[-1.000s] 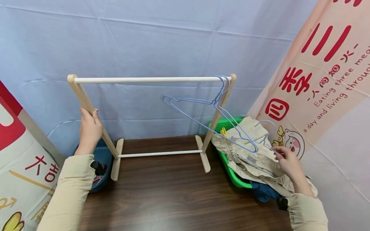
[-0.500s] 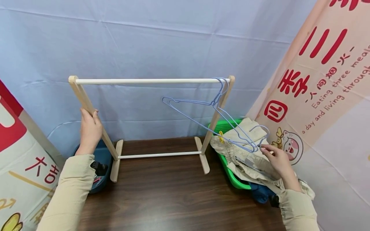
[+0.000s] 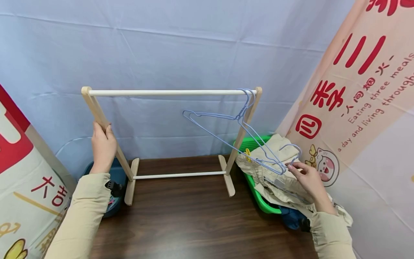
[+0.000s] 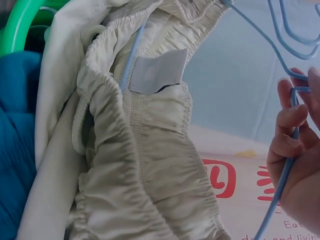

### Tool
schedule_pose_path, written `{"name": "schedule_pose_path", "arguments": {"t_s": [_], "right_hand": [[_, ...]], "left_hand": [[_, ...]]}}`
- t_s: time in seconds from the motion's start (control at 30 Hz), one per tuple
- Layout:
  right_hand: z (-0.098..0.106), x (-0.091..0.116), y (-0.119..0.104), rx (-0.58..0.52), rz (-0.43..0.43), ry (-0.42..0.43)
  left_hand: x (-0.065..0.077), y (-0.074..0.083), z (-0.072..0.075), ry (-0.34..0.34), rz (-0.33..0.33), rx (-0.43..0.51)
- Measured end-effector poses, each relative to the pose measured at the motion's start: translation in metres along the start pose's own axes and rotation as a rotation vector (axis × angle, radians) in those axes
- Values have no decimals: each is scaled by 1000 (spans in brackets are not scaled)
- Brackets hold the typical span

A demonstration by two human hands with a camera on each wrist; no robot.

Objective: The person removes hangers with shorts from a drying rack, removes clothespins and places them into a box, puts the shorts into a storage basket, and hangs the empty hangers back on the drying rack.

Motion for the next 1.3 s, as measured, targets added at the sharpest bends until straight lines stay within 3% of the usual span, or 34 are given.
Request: {"name": "schedule_pose_path", "arguments": {"t_s": [0.23,0.43,0.57,0.67,0.77,0.9,1.03,1.3], "right_hand": [[0,2,5,-60,-56,50],[0,5,6,-118,-39,90],[1,5,5,-135,-24,101],[3,5,5,-146,-12,122],[6,5,4,-147,4,160],[13,8,5,-154,5,222],[18,9,6,-186,-5,255],[17,8,4,-124,6,148]], "left_hand": [[2,-3,-5,35,31,13],[8,-7,-10,38,90,35],[15,-7,-14,103,101,49],[22,-4,-17,210,64,61],[32,2,-22,316,-26,71],[43,12,-35,370,-162,91],[52,20,-54,324,-237,96],[71,32,-105,69,-302,-3]]}}
Point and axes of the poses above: each hand's wrist, its own x-axis away from the middle knuckle, its own z-axis out of the back of the hand, y = z × x, the point moved 6 cm from there along -x, towards the middle knuckle, and after that the axes turned 5 degrees about -y, right-handed, at the moved point
